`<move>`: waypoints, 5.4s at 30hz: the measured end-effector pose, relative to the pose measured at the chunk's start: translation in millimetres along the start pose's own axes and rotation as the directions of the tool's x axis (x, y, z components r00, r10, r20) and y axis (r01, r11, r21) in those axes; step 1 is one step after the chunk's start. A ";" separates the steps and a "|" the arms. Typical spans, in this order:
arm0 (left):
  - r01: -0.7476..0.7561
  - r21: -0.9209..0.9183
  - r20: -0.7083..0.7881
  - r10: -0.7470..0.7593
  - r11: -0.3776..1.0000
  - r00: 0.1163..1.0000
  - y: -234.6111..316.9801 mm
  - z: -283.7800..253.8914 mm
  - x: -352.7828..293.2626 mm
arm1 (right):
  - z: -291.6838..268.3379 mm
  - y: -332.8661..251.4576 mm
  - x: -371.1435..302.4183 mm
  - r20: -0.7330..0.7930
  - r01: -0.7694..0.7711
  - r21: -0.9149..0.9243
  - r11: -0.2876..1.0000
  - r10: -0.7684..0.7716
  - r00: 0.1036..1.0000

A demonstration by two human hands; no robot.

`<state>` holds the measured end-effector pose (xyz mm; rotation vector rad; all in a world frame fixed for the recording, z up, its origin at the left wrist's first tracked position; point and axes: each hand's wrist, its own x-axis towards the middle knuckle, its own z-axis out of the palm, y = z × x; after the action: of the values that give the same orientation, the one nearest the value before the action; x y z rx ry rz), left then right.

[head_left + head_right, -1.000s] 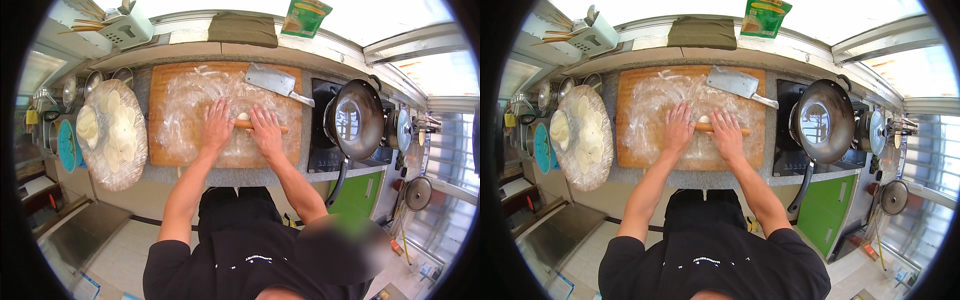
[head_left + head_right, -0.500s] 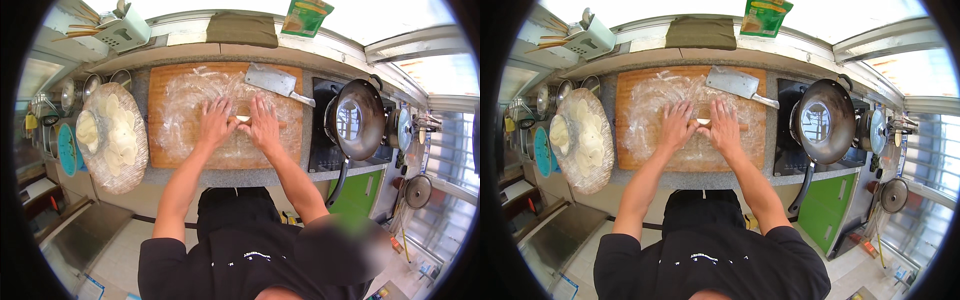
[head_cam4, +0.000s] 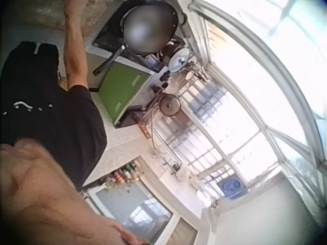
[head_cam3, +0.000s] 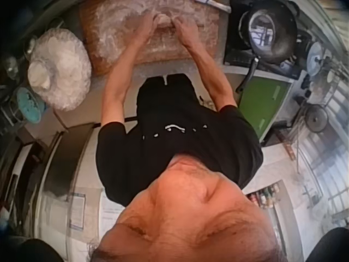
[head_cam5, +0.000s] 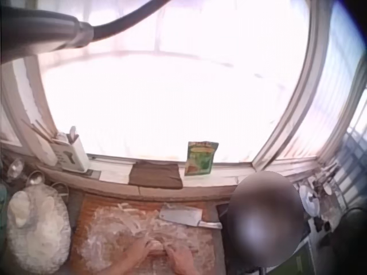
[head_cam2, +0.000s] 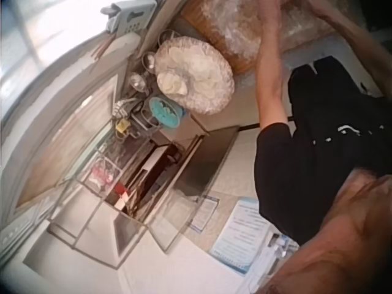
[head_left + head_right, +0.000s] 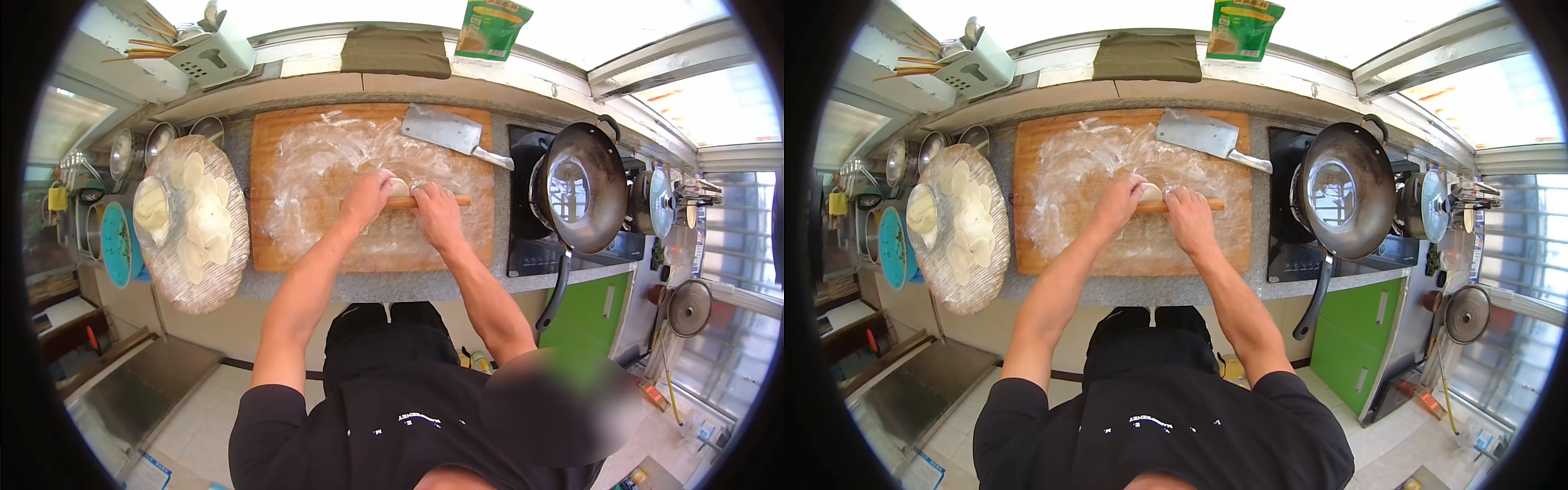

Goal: The person rolls small dough balls into flat circular wrappers using a rolling pin on a floured board. They then place a green vegetable filling onto the wrappers and fold them into dumplings.

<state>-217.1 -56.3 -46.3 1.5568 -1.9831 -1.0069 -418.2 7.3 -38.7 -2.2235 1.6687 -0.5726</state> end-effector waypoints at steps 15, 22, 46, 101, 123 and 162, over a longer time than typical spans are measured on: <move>0.290 0.469 -0.391 -0.098 0.834 0.915 -26.5 -13.2 -52.0 | 12.3 -15.1 33.0 0.020 0.166 -0.024 0.986 -0.165 0.986; 0.301 0.434 -0.508 -0.045 0.849 0.860 -56.8 -34.3 16.9 | 28.6 -9.9 129.1 0.135 0.142 -0.127 0.982 -0.124 0.983; -0.151 0.140 -0.063 0.161 0.979 0.985 -30.5 -26.6 -25.5 | 14.4 -31.3 55.9 0.205 0.147 -0.209 0.967 -0.104 0.973; 0.012 -0.891 -0.289 -0.589 0.453 0.754 -3.0 -157.5 -267.6 | 15.0 -287.8 11.2 0.420 -0.418 0.905 0.077 -0.014 0.908; -0.128 -0.923 -0.336 -0.598 0.363 0.728 -125.9 -319.9 -368.6 | 103.2 -515.2 25.3 0.280 -0.285 0.899 0.332 0.062 0.958; 0.101 -0.993 0.111 -0.243 -0.055 0.964 -160.4 -406.4 -253.5 | 105.3 -534.1 125.7 -0.078 -0.182 0.801 0.571 0.402 0.912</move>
<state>246.1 54.2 122.2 0.8100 -0.3554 -1.8049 112.2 35.7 134.7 -1.2290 1.4280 -1.2472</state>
